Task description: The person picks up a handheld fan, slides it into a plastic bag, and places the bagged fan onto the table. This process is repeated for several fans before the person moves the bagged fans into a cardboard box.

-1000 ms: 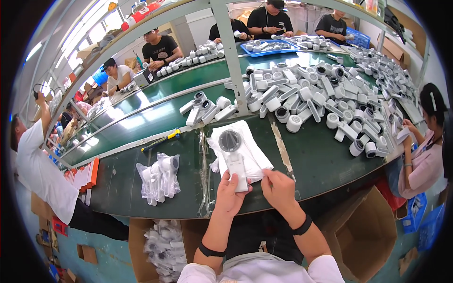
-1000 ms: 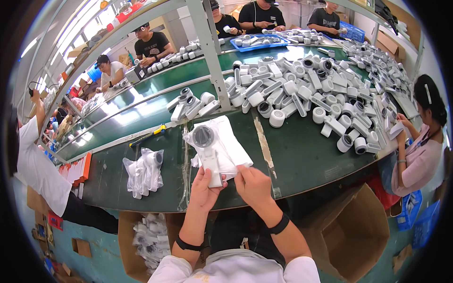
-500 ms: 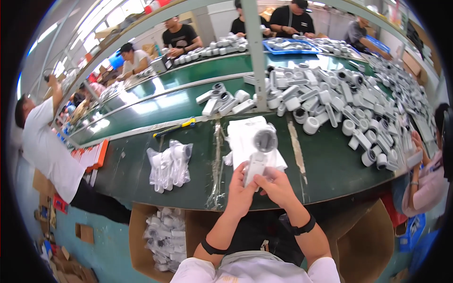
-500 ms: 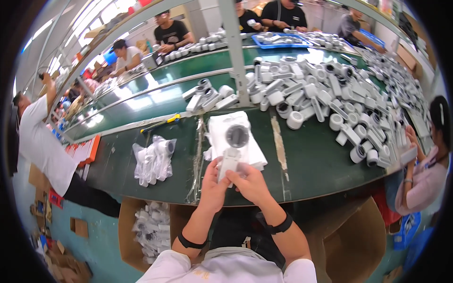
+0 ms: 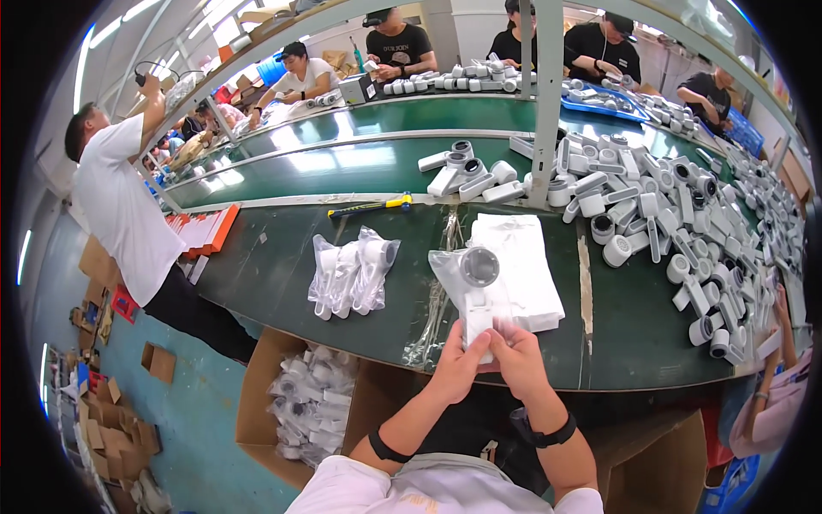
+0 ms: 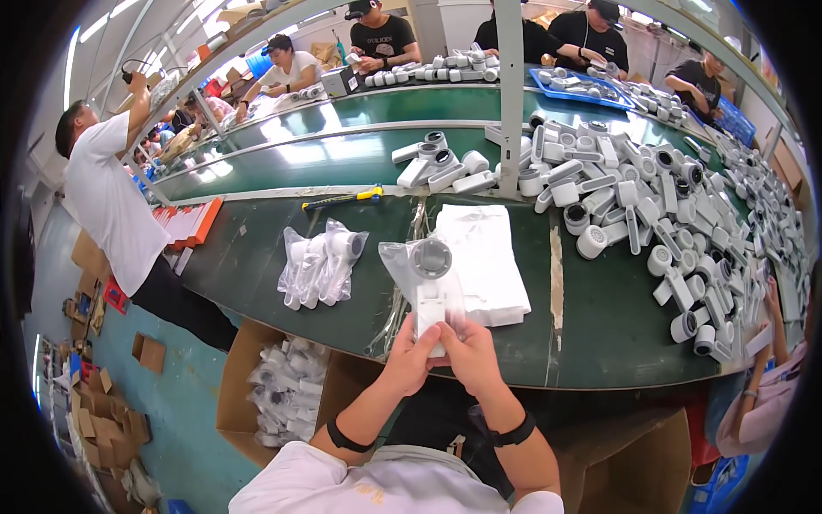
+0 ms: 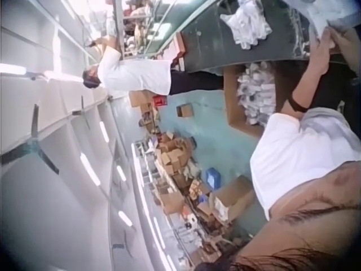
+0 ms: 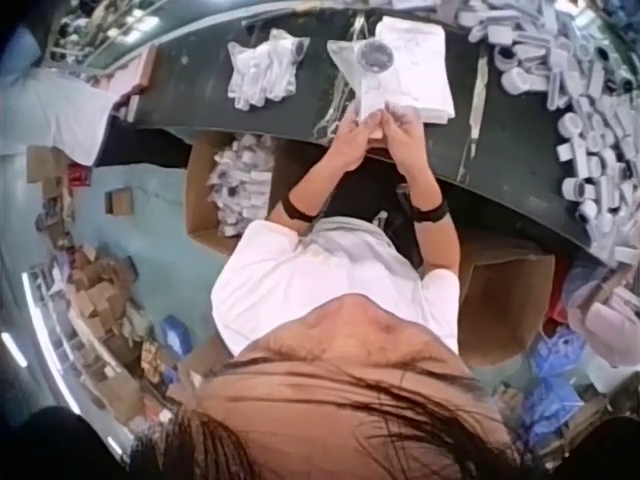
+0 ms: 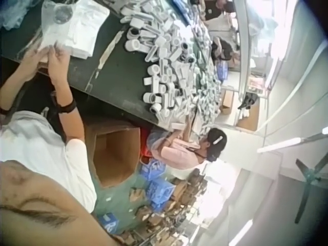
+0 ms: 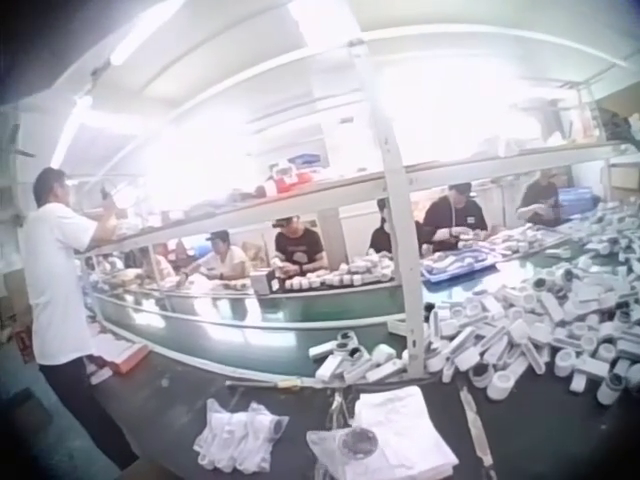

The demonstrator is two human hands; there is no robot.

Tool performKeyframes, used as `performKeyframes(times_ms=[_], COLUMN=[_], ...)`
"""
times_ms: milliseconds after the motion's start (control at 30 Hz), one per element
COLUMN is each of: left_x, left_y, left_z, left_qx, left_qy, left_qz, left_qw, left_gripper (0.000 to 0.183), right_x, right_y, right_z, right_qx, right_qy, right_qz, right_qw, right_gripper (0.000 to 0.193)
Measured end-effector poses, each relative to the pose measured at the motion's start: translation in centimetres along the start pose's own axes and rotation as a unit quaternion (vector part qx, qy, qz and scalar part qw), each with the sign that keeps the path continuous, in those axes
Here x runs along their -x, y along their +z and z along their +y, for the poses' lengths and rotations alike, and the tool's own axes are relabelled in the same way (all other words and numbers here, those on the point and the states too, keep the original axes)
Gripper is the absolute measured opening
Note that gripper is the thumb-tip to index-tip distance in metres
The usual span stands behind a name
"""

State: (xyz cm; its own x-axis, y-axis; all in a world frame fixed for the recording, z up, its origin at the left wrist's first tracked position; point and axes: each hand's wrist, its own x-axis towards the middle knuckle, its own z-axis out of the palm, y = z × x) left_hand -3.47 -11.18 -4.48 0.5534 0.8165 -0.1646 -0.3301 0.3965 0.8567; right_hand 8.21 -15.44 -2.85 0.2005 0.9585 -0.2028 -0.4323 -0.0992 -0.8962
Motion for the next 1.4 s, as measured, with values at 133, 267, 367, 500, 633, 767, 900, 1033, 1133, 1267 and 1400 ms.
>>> performKeyframes(times_ms=[133,267,367,500,633,767,900,1033,1133,1267,1400], left_x=[-0.5,-1.1,-3.3,-5.2,-5.8,-5.1,-4.1,-3.9,-5.4,-7.2,-7.9], left_y=[-1.3,-3.0,-7.5,-14.3,-14.3,-12.7,-10.0,-2.6,0.7,1.4,1.0], left_z=[-0.6,1.5,2.6,3.3,3.2,4.0,4.3,3.7,1.7,0.1,-0.2], left_qx=[0.015,-0.119,-0.359,-0.640,-0.679,-0.725,-0.735,-0.630,-0.655,-0.694,-0.687], left_qy=[0.031,0.062,0.142,0.230,0.185,0.129,0.277,0.379,0.413,0.384,0.386], left_qz=[0.042,0.103,0.237,0.308,0.333,0.345,0.333,0.079,-0.064,-0.090,-0.096], left_qw=[0.999,0.986,0.891,0.665,0.627,0.583,0.521,0.673,0.630,0.602,0.608], left_gripper=[0.039,0.038,0.034,0.038,0.042,0.052,0.053,0.037,0.031,0.028,0.021], right_x=[-0.2,1.1,1.8,2.5,2.1,-0.6,-4.2,-8.1,-10.5,-11.6,-11.6], right_y=[0.9,-0.1,-2.1,-5.8,-10.5,-16.9,-23.4,-25.8,-27.6,-28.1,-28.5], right_z=[2.0,0.8,0.0,-1.0,-2.8,-5.9,-6.8,-9.0,-9.2,-9.1,-9.5], right_qx=[0.044,0.225,0.277,0.283,0.307,0.383,0.581,0.669,0.705,0.758,0.753], right_qy=[-0.066,-0.113,-0.165,-0.147,-0.189,-0.199,-0.170,-0.126,-0.135,-0.116,-0.099], right_qz=[0.051,0.076,0.109,0.137,0.241,0.363,0.388,0.366,0.348,0.315,0.310], right_qw=[0.996,0.965,0.940,0.938,0.901,0.826,0.695,0.634,0.604,0.559,0.572], right_gripper=[0.024,0.024,0.025,0.026,0.027,0.032,0.054,0.055,0.060,0.062,0.052])
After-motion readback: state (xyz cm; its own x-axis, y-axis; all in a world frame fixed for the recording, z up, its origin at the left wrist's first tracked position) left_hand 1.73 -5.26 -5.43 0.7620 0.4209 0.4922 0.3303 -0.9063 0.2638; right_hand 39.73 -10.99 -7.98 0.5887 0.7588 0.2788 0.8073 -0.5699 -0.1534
